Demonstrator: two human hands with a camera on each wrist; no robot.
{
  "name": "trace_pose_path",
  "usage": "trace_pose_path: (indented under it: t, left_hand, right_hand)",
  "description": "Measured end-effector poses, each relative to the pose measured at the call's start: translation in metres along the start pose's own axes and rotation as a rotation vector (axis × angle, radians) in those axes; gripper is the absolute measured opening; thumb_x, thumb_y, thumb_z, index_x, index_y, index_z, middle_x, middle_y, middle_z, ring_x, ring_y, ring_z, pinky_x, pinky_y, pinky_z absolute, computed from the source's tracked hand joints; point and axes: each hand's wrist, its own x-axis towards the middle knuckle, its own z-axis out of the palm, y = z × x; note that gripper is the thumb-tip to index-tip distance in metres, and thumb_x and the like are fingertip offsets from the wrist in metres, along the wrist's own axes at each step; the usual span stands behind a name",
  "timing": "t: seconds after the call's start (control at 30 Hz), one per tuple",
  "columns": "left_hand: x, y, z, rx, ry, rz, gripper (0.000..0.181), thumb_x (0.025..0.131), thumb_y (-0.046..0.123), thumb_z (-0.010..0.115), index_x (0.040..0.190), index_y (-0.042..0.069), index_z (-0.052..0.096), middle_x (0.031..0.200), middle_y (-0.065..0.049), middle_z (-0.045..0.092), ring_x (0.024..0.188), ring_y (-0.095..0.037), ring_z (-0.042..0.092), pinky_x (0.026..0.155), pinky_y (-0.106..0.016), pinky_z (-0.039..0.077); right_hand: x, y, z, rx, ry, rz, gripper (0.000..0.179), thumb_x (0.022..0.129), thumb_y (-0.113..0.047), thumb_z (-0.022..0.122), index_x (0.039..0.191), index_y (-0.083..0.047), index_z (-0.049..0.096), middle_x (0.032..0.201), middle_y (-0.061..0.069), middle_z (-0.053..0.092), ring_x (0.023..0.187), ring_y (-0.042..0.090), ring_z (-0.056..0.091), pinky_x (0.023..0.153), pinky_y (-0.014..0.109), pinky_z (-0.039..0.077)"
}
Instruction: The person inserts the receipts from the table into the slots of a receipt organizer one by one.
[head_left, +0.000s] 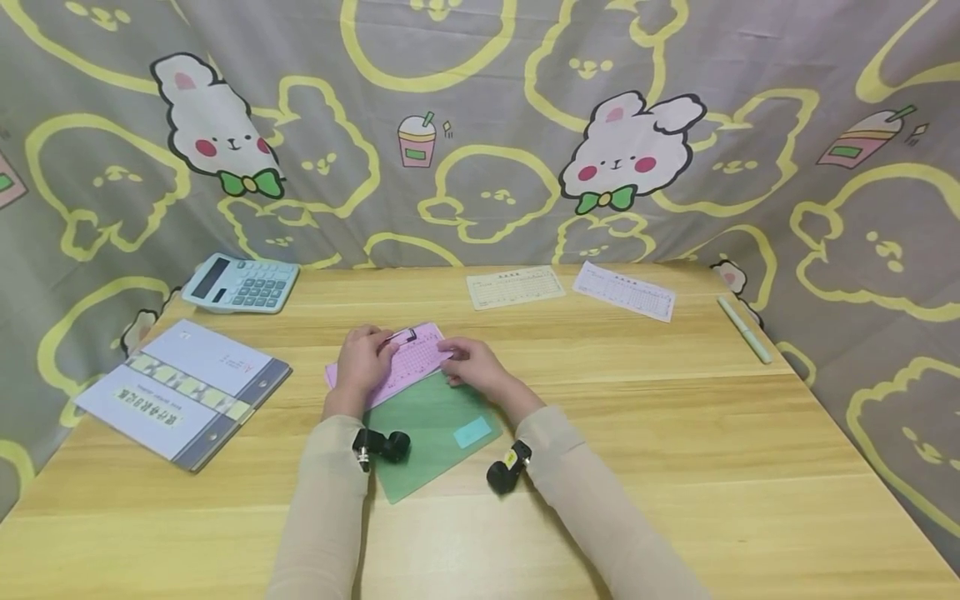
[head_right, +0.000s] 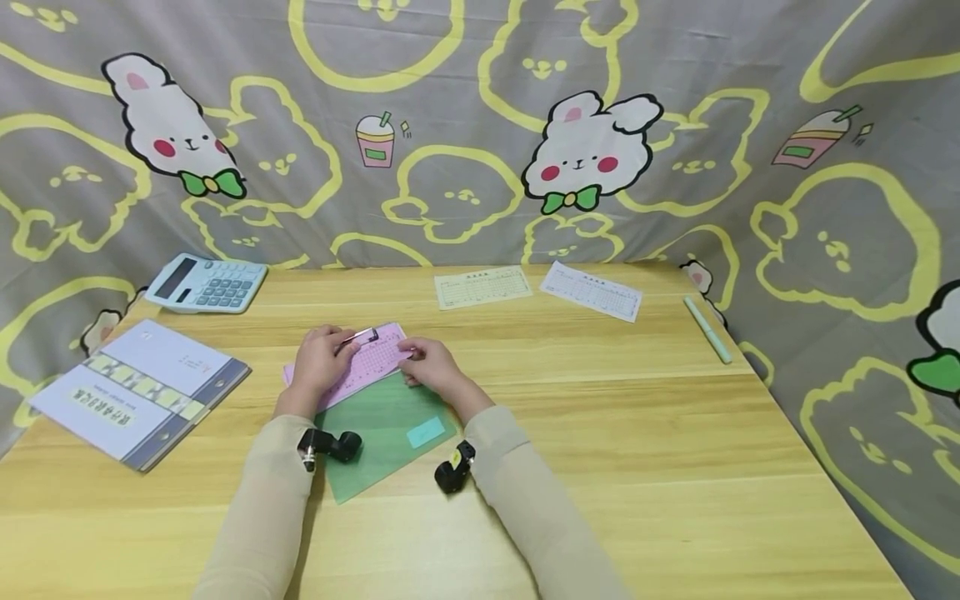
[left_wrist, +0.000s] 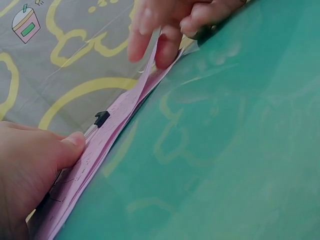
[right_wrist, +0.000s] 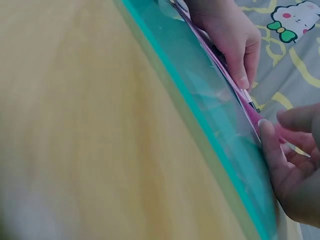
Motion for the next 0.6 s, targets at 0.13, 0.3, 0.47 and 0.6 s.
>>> trace_pose_path:
  t: [0.13, 0.3, 0.47, 0.6]
  left_hand:
    - [-0.001, -0.002, -0.002, -0.012, -0.003, -0.023, 0.029, 0.082, 0.019, 0.057, 0.105, 0.001, 0.061, 0.100, -0.016, 0.054, 0.096, -0.032, 0.044, 0.084, -0.042, 0.033]
    - [-0.001, -0.001, -0.002, -0.024, -0.002, -0.042, 0.030, 0.082, 0.019, 0.058, 0.105, 0.001, 0.061, 0.100, -0.014, 0.054, 0.096, -0.031, 0.044, 0.084, -0.041, 0.034]
    - [-0.001, 0.000, -0.001, -0.035, 0.003, -0.039, 0.030, 0.081, 0.019, 0.059, 0.105, 0.001, 0.061, 0.100, -0.015, 0.054, 0.097, -0.031, 0.044, 0.084, -0.041, 0.033]
    - [-0.001, -0.001, -0.001, -0.035, 0.006, -0.040, 0.031, 0.081, 0.020, 0.059, 0.105, 0.001, 0.061, 0.100, -0.015, 0.054, 0.097, -0.031, 0.044, 0.085, -0.041, 0.033]
  right_hand:
    - [-0.001, -0.009, -0.017, 0.009, -0.034, 0.018, 0.038, 0.080, -0.003, 0.057, 0.118, -0.001, 0.049, 0.088, 0.015, 0.056, 0.060, 0.020, 0.053, 0.057, 0.030, 0.049]
    - [-0.003, -0.026, -0.049, -0.032, -0.028, -0.037, 0.038, 0.082, -0.005, 0.054, 0.118, 0.003, 0.047, 0.095, 0.022, 0.056, 0.074, 0.033, 0.055, 0.063, 0.037, 0.049]
    - [-0.005, -0.030, -0.083, -0.099, 0.076, -0.111, 0.034, 0.083, -0.008, 0.056, 0.113, 0.006, 0.050, 0.092, 0.018, 0.057, 0.079, 0.031, 0.055, 0.068, 0.037, 0.048]
    - [-0.006, -0.025, -0.117, -0.214, 0.216, -0.154, 0.034, 0.083, -0.011, 0.057, 0.111, 0.007, 0.051, 0.098, 0.020, 0.057, 0.088, 0.030, 0.052, 0.076, 0.038, 0.044]
